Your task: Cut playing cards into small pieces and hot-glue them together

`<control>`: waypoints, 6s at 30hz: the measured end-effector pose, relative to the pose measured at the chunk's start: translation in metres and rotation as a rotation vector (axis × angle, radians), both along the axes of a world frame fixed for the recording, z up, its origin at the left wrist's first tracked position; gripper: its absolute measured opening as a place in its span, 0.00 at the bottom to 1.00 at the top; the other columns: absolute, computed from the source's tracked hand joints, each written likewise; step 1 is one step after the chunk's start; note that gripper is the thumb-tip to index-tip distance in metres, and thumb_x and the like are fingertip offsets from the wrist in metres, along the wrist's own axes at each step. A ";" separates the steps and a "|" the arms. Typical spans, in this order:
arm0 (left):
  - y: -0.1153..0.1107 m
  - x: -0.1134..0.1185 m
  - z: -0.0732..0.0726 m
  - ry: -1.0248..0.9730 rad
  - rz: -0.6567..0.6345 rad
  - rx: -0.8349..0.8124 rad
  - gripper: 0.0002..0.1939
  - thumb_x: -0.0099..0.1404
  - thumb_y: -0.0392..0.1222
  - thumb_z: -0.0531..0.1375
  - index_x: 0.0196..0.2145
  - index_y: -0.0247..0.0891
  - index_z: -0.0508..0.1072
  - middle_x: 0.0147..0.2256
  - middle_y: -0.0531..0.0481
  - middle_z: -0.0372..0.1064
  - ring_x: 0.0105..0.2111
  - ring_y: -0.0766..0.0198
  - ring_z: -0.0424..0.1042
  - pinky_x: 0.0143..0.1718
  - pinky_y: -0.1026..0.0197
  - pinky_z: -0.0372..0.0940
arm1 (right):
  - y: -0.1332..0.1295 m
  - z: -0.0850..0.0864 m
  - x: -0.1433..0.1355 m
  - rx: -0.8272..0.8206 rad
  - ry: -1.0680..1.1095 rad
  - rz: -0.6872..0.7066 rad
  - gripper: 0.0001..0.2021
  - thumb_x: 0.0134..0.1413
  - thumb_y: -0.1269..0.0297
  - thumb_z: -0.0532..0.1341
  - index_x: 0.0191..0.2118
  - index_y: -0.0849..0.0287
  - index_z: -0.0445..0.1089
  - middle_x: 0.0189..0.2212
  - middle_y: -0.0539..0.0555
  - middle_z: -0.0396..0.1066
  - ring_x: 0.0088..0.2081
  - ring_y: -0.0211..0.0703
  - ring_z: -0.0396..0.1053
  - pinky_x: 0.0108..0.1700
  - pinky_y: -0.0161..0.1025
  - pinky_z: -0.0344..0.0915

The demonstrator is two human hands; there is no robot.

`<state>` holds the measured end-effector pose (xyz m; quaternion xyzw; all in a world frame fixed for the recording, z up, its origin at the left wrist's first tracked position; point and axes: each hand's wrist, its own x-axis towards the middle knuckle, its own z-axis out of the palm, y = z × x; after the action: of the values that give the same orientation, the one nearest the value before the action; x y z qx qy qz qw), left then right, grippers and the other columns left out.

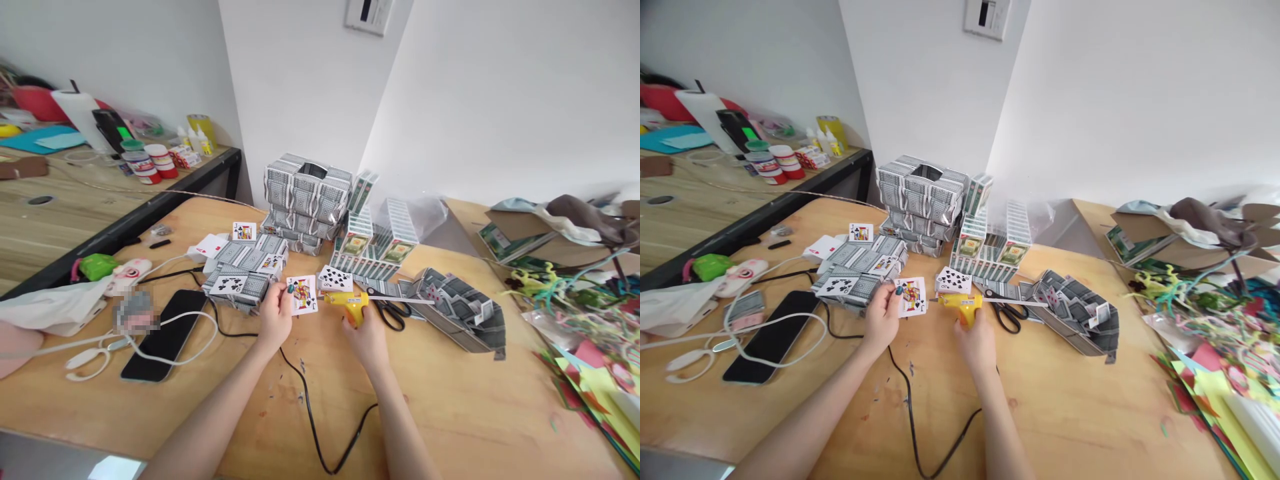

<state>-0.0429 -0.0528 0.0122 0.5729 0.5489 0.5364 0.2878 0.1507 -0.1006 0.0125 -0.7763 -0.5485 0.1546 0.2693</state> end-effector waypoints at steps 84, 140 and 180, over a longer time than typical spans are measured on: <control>-0.012 0.004 0.017 0.101 -0.286 0.019 0.10 0.61 0.42 0.51 0.36 0.37 0.69 0.33 0.48 0.72 0.32 0.64 0.71 0.34 0.63 0.65 | 0.004 0.035 -0.021 0.027 0.964 0.239 0.14 0.46 0.57 0.58 0.20 0.58 0.55 0.13 0.42 0.52 0.16 0.30 0.47 0.19 0.31 0.44; -0.018 0.018 0.025 -0.160 -0.683 -0.477 0.08 0.51 0.42 0.60 0.23 0.33 0.68 0.20 0.54 0.63 0.21 0.71 0.61 0.23 0.68 0.55 | -0.001 0.026 -0.020 0.092 0.954 0.206 0.21 0.52 0.46 0.51 0.20 0.58 0.60 0.14 0.45 0.52 0.17 0.33 0.48 0.20 0.33 0.47; -0.007 0.000 0.025 0.390 -0.236 0.025 0.12 0.60 0.38 0.51 0.41 0.39 0.67 0.30 0.50 0.69 0.30 0.65 0.68 0.37 0.63 0.62 | 0.006 0.018 0.042 0.277 0.118 -0.050 0.11 0.48 0.57 0.57 0.30 0.60 0.71 0.22 0.52 0.69 0.23 0.39 0.63 0.27 0.36 0.59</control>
<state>-0.0430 -0.0597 0.0372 0.7295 0.5164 0.3850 0.2300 0.1928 -0.0949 0.0306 -0.7346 -0.5284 0.1160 0.4095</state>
